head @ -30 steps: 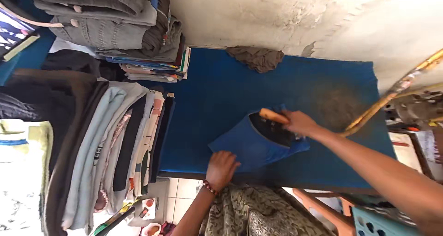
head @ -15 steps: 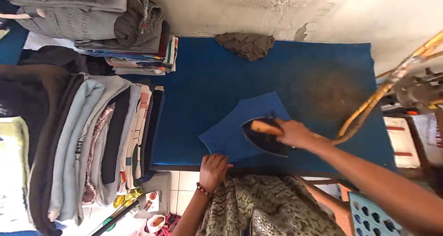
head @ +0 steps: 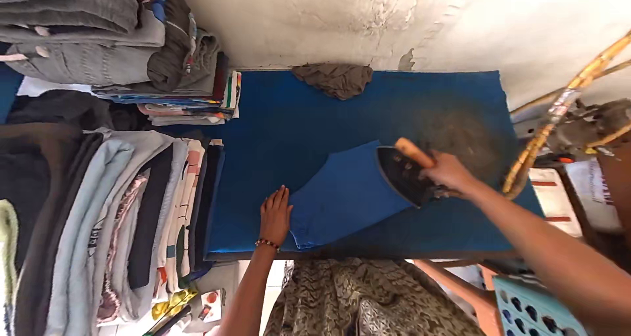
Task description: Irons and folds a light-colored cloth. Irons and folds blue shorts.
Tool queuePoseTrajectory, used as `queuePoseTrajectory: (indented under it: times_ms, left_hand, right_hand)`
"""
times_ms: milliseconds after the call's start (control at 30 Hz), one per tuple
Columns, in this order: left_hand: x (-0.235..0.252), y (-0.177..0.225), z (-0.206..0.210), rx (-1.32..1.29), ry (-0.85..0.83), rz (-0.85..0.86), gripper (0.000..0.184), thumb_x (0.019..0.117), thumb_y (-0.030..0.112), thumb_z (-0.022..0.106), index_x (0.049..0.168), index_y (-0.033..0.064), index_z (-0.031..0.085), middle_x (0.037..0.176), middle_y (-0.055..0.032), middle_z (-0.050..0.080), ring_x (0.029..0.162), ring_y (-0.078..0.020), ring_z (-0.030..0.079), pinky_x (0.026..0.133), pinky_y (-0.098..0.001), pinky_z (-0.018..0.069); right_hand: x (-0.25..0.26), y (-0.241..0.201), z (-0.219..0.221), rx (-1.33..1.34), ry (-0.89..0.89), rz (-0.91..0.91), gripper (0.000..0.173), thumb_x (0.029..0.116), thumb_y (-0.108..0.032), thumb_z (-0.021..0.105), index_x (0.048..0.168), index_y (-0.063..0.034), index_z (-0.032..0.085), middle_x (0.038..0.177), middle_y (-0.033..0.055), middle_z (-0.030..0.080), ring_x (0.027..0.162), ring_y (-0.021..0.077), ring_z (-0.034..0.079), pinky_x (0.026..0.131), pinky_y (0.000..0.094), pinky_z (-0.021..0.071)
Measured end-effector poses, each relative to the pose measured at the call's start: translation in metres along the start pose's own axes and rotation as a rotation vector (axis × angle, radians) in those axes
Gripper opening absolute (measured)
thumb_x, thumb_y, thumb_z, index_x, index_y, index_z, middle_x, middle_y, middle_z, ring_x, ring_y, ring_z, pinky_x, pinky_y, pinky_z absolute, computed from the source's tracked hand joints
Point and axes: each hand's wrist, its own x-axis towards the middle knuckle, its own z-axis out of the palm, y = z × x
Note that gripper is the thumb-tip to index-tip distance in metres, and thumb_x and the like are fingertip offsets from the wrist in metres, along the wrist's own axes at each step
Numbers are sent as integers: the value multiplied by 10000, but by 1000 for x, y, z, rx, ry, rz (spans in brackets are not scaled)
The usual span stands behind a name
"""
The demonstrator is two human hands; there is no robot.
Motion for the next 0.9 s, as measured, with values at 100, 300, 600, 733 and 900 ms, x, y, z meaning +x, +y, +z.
queuePoseTrajectory:
  times_ms: [100, 300, 600, 733, 900]
  left_hand:
    - [7, 15, -18, -89, -64, -142, 414, 1050, 185, 525, 1428, 24, 581, 1500, -209, 521, 1401, -419, 464, 1126, -622, 339]
    - [39, 33, -49, -95, -306, -398, 330, 1041, 171, 583, 1282, -47, 637, 1344, -254, 609, 1284, -399, 573, 1107, -567, 409]
    - [28, 17, -52, -301, -344, -375, 358, 942, 105, 707, 1237, -85, 638, 1267, -288, 626, 1196, -391, 610, 1062, -503, 463]
    - [21, 13, -45, -307, -271, -311, 312, 925, 69, 719, 1167, -109, 637, 1220, -295, 632, 1146, -398, 624, 1026, -501, 484]
    - [17, 13, -45, -271, -248, -304, 311, 952, 71, 696, 1199, -101, 618, 1241, -287, 634, 1172, -397, 624, 1041, -508, 480]
  right_hand:
    - [48, 40, -40, 18, 113, 131, 420, 960, -187, 718, 1222, 109, 575, 950, 305, 660, 815, 435, 672, 759, 615, 541]
    - [82, -31, -12, -264, 380, -545, 733, 787, 65, 738, 1468, 55, 467, 1452, 374, 469, 1338, 638, 408, 962, 854, 320]
    - [56, -35, 31, -168, 52, -1027, 180, 737, 126, 762, 877, 19, 725, 876, 208, 679, 903, 427, 673, 808, 590, 546]
    - [-3, 15, 54, -231, 132, -805, 330, 755, 183, 725, 1003, -24, 793, 1050, 232, 704, 1038, 462, 653, 892, 661, 477]
    - [-15, -10, 133, -100, 393, -601, 480, 1042, -226, 538, 1463, 6, 537, 1535, 250, 487, 1453, 450, 426, 1151, 687, 308]
